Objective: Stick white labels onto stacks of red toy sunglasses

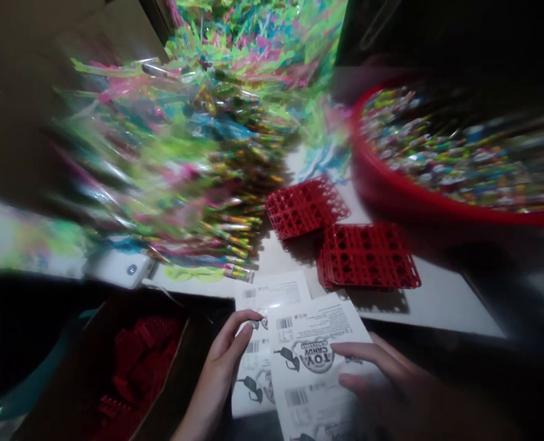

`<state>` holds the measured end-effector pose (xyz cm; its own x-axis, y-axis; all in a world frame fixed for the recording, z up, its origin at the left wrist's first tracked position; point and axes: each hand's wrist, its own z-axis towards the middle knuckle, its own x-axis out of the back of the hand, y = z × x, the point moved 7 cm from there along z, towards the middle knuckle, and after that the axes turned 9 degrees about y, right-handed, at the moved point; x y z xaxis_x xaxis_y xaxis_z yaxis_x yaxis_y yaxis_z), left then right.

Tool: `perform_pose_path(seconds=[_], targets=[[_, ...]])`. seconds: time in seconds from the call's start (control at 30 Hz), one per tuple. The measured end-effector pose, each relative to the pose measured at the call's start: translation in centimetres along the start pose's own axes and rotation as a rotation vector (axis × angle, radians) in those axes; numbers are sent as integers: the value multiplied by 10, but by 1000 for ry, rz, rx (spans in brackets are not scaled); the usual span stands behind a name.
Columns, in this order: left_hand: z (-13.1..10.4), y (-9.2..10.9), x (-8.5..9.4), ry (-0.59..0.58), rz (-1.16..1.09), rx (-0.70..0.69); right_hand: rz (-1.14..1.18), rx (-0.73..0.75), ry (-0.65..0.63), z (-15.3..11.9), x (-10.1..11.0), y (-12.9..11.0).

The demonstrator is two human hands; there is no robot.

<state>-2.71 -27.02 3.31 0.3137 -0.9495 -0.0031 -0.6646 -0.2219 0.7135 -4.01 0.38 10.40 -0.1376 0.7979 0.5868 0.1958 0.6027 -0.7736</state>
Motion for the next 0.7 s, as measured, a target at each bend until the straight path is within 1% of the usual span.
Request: perform_pose_path(seconds=[0.07, 0.17, 0.27, 0.33, 0.4, 0.5, 0.53, 0.6, 0.7], targets=[[1, 1, 10, 29, 0, 31, 31, -19, -16, 0, -4, 2], [1, 10, 27, 58, 21, 58, 137, -69, -40, -4, -10, 6], [-2, 24, 43, 58, 70, 73, 222, -96, 24, -3, -7, 5], [-3, 32, 51, 62, 110, 49, 235, -111, 46, 0, -2, 1], [-2, 39, 55, 79, 162, -15, 259, -143, -24, 3, -4, -6], [1, 43, 51, 116, 246, -139, 341, -180, -93, 7, -7, -17], [1, 42, 48, 131, 269, -180, 350, -169, -75, 8, -6, -20], [1, 43, 45, 177, 304, -271, 325, -114, 7, 9, 0, -28], [-6, 54, 51, 309, 359, -457, 288, -34, 164, 6, 12, -36]])
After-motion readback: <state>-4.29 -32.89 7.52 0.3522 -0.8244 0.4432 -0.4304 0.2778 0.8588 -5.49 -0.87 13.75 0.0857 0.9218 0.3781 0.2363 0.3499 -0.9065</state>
